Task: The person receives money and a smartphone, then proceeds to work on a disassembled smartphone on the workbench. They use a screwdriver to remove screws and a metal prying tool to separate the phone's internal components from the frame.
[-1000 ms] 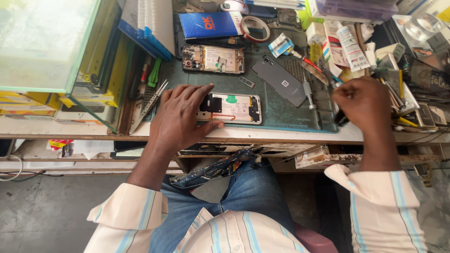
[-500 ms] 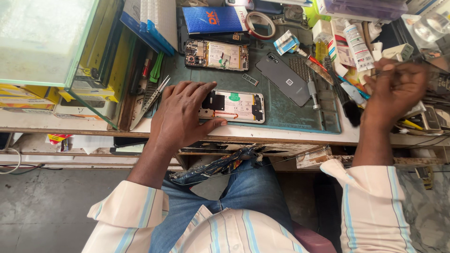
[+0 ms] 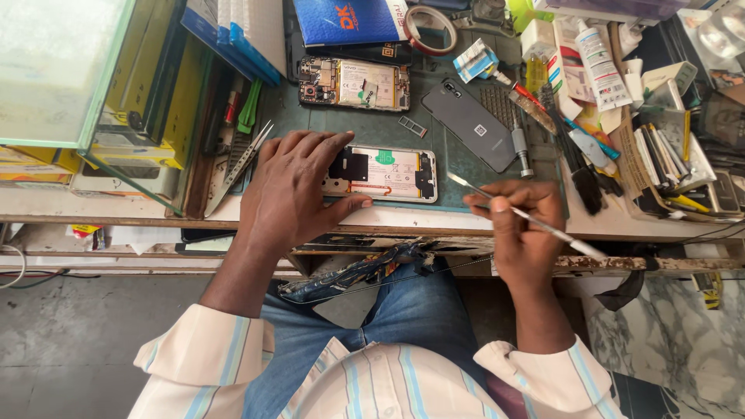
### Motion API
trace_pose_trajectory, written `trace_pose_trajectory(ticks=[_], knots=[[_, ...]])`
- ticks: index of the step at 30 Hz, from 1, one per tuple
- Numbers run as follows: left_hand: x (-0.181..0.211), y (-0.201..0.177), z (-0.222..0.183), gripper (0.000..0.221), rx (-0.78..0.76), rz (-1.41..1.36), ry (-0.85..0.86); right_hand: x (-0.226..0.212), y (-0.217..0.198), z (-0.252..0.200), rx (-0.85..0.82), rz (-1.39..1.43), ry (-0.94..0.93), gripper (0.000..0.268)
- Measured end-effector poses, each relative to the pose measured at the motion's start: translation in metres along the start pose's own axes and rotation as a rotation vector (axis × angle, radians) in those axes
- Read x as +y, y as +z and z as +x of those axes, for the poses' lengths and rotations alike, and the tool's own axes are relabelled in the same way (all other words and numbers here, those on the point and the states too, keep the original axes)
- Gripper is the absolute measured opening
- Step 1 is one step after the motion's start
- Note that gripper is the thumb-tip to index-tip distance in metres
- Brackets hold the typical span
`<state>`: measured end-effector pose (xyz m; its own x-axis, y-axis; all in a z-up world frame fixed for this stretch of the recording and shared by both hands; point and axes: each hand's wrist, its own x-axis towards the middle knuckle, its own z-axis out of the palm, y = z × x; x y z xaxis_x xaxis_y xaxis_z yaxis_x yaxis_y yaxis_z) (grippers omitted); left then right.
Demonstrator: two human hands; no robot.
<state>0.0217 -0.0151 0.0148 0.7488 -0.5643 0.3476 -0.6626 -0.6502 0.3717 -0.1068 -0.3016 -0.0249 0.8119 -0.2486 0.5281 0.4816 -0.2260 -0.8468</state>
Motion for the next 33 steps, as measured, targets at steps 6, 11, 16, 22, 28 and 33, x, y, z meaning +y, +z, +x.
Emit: trace_pose_trajectory(ticks=[6,11,16,22,28,33], knots=[[0.001,0.000,0.000,0.091,-0.008,0.003,-0.024,-0.028,0.013,0.000,-0.132,-0.557,-0.161,0.020],[0.001,0.001,0.001,0.092,-0.029,0.014,-0.042,-0.042,0.018,0.001,-0.197,-0.790,-0.263,0.018],[0.001,0.000,0.000,0.092,-0.024,0.011,-0.035,-0.048,0.021,0.004,-0.221,-0.863,-0.324,0.019],[0.001,0.002,0.001,0.091,-0.023,0.013,-0.040,-0.050,0.027,0.003,-0.223,-0.911,-0.327,0.021],[-0.001,0.002,0.001,0.090,-0.026,0.010,-0.038,-0.051,0.033,0.002,-0.218,-0.928,-0.314,0.021],[-0.002,0.004,0.001,0.091,-0.027,0.020,-0.034,-0.048,0.035,0.002,-0.211,-0.924,-0.272,0.019]])
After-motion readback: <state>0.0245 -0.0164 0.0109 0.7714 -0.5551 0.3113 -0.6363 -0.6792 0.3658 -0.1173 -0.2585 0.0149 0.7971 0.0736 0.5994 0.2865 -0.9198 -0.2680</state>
